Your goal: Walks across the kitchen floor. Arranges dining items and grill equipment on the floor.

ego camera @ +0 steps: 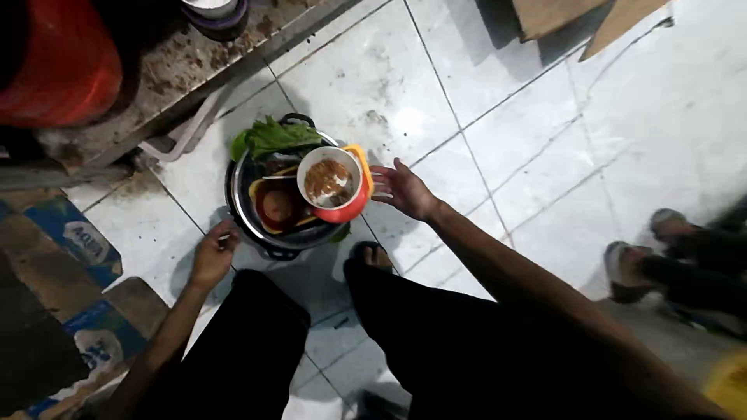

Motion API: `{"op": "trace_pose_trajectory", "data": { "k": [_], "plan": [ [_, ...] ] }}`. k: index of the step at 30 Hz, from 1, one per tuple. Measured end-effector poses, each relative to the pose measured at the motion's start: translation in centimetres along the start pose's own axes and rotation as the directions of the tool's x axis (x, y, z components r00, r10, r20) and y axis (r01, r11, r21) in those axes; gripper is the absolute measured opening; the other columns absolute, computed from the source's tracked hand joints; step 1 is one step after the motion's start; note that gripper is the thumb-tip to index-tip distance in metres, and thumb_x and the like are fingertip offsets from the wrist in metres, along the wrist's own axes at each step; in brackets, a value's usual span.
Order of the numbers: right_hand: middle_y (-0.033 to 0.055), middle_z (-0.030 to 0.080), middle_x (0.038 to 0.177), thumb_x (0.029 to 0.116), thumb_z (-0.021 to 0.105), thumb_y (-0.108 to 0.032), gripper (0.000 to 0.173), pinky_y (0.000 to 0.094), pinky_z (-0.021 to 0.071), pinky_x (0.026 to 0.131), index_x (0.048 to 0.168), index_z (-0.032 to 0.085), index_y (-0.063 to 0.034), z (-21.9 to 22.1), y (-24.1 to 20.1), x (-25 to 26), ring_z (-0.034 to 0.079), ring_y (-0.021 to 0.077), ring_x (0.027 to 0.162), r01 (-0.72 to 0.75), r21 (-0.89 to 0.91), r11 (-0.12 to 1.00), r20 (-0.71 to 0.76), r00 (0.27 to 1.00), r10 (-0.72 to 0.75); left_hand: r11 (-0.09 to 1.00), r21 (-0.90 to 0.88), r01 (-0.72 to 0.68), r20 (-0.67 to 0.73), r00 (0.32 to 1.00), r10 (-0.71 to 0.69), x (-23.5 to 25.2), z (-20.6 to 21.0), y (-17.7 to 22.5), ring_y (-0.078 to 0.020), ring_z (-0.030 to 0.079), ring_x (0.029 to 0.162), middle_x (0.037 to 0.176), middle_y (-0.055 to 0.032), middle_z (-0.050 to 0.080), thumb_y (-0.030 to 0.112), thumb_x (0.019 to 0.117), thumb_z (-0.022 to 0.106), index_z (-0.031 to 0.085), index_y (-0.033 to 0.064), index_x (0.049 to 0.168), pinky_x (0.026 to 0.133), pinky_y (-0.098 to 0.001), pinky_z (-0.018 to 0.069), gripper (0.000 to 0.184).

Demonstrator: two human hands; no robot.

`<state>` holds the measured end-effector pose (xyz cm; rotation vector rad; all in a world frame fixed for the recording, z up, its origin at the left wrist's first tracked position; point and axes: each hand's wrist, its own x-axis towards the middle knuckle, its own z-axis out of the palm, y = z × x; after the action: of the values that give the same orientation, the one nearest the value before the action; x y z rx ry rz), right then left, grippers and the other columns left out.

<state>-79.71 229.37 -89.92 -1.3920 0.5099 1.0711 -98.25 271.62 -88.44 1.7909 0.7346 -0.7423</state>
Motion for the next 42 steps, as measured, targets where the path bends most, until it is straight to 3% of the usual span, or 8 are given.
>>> {"op": "trace_pose_trajectory", "data": {
  "k": [4,9,17,24,29,33,39,42],
  "plan": [
    [0.0083,0.063,0.137,0.1036,0.015,-0.069,0.078,0.0461,0.0546,0.1,0.152,0.046,-0.0166,1.1,-0.5,3.8,0.064,0.0226,0.121,0.039,-0.115,0.993,0.133,0.991,-0.023,0.991,-0.123,-0.047,0.018,0.999,0.05,2.2,1.2,0.4,-0.0186,0.073,0.097,0.124,-0.015,0.067,0.012,0.1053,0.054,0.05,-0.0018,0.144,0.089,-0.0353,0.0619,0.041],
    [0.0087,0.068,0.129,0.1118,0.024,-0.046,0.054,0.0421,0.0568,0.1,0.145,0.052,-0.0145,3.1,-0.3,5.1,0.066,0.0196,0.118,0.185,-0.19,0.964,0.103,0.981,-0.167,0.962,-0.166,-0.218,-0.136,0.971,0.197,3.3,2.2,-0.8,-0.0154,0.075,0.077,0.096,-0.0076,0.075,0.01,0.1025,0.059,0.062,-0.0036,0.122,0.074,-0.0327,0.0653,0.024],
    [0.0007,0.069,0.123,0.1107,0.023,-0.031,0.045,0.0338,0.0574,0.097,0.142,0.048,-0.0116,1.7,0.1,2.9,0.067,0.0103,0.112,0.316,-0.157,0.936,-0.028,0.946,-0.324,0.968,-0.104,-0.23,-0.179,0.961,0.209,2.3,4.3,1.1,-0.012,0.073,0.08,0.101,-0.009,0.074,0.017,0.1023,0.059,0.065,-0.0008,0.123,0.077,-0.0309,0.0631,0.028],
    [-0.0042,0.073,0.112,0.1068,0.029,-0.036,0.037,0.0312,0.0608,0.089,0.127,0.056,-0.0195,-5.1,-1.6,-1.6,0.07,0.0076,0.103,0.333,-0.14,0.933,-0.137,0.926,-0.351,0.96,-0.043,-0.277,0.03,0.96,0.278,4.0,6.2,8.2,-0.0185,0.071,0.089,0.104,-0.0129,0.071,0.02,0.105,0.055,0.063,0.0011,0.127,0.086,-0.0386,0.0596,0.03],
    [-0.0026,0.071,0.113,0.1071,0.028,-0.033,0.038,0.0348,0.0584,0.093,0.128,0.056,-0.0185,-10.0,-2.9,-2.7,0.068,0.0093,0.106,0.369,-0.172,0.913,-0.222,0.889,-0.401,0.916,0.05,-0.398,0.16,0.909,0.386,10.2,9.2,15.2,-0.0234,0.072,0.075,0.09,-0.0157,0.071,0.013,0.101,0.061,0.066,-0.0027,0.113,0.073,-0.0423,0.0625,0.021],
    [0.0009,0.07,0.114,0.111,0.018,-0.037,0.046,0.04,0.0582,0.092,0.13,0.055,-0.0177,-12.8,-3.3,-1.8,0.068,0.0133,0.106,0.355,-0.099,0.93,-0.328,0.871,-0.367,0.861,0.291,-0.417,0.277,0.898,0.341,15.0,11.5,21.6,-0.0254,0.072,0.074,0.093,-0.0172,0.07,0.014,0.098,0.061,0.066,-0.0015,0.113,0.072,-0.0443,0.0614,0.022],
    [-0.0007,0.069,0.11,0.111,0.018,-0.046,0.047,0.0419,0.0574,0.085,0.124,0.057,-0.0226,-15.9,-1.9,0.9,0.067,0.015,0.101,0.333,0.027,0.943,-0.466,0.839,-0.283,0.804,0.464,-0.371,0.339,0.913,0.226,20.8,14.4,27.6,-0.0209,0.071,0.074,0.091,-0.0145,0.072,0.016,0.099,0.057,0.069,-0.0012,0.104,0.073,-0.0412,0.0599,0.021],
    [-0.0007,0.068,0.116,0.1107,0.019,-0.047,0.048,0.0432,0.0569,0.087,0.128,0.056,-0.0236,-16.7,-1.4,2.3,0.067,0.0163,0.105,0.346,0.062,0.936,-0.477,0.834,-0.276,0.697,0.467,-0.543,0.359,0.837,0.412,20.2,14.1,28.0,-0.0198,0.068,0.068,0.086,-0.0163,0.071,0.015,0.1006,0.05,0.067,-0.0055,0.101,0.063,-0.0362,0.0565,0.026]
  ]
}}
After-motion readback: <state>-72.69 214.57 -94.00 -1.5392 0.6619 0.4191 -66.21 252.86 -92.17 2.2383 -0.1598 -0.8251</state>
